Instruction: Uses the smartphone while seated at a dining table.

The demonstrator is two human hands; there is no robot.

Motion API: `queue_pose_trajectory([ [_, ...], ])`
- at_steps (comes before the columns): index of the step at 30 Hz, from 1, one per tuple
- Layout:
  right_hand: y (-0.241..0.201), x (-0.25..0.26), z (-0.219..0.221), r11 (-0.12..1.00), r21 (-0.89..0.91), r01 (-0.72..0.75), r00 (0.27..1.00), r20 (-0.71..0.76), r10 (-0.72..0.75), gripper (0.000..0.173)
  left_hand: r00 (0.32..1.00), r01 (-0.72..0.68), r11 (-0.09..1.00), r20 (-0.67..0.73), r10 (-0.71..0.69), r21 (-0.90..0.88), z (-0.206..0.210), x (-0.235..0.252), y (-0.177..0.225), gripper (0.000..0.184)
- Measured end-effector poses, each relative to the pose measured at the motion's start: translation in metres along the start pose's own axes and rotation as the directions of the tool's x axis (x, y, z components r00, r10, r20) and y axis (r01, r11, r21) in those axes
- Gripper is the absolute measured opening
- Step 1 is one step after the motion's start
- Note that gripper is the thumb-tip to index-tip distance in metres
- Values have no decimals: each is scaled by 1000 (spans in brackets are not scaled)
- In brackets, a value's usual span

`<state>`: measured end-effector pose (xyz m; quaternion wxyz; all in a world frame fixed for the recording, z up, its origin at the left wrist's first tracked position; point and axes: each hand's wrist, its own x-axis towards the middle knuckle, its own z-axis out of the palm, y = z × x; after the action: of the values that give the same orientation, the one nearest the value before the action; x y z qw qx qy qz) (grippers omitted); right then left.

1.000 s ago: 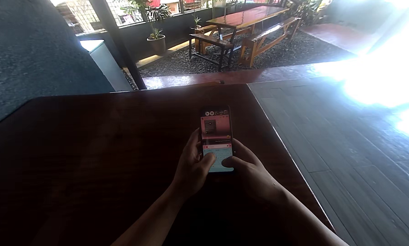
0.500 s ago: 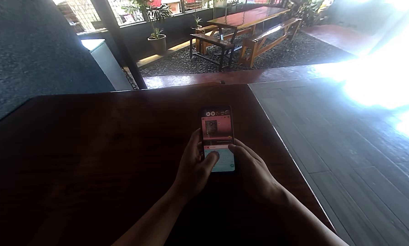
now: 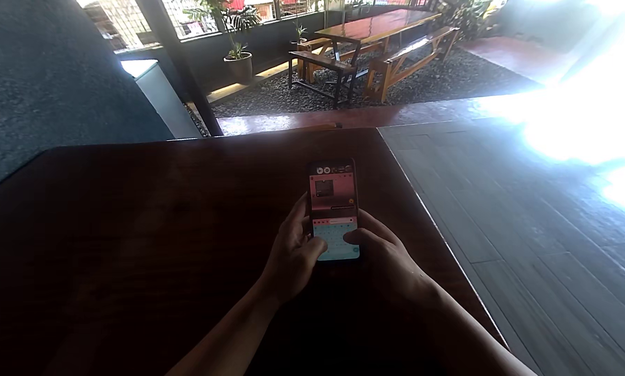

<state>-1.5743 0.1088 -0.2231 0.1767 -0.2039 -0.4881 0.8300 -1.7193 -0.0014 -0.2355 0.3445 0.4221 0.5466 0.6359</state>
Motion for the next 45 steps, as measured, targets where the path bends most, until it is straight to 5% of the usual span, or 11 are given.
queue_pose_trajectory([
  [12,0,0,-1,1000,-9,6,1000,16,-5,45,999,41,999,4,-40,-21,0,0,1,80],
  [22,0,0,-1,1000,-20,23,999,24,-22,35,999,34,999,9,-34,-31,0,1,1,78],
  [31,1,0,-1,993,-115,17,1000,28,-14,51,999,48,998,-8,-49,-32,0,0,0,78],
  [45,-1,0,-3,999,-32,1,998,63,1,48,999,27,1000,-30,-27,-10,-1,2,-2,76],
])
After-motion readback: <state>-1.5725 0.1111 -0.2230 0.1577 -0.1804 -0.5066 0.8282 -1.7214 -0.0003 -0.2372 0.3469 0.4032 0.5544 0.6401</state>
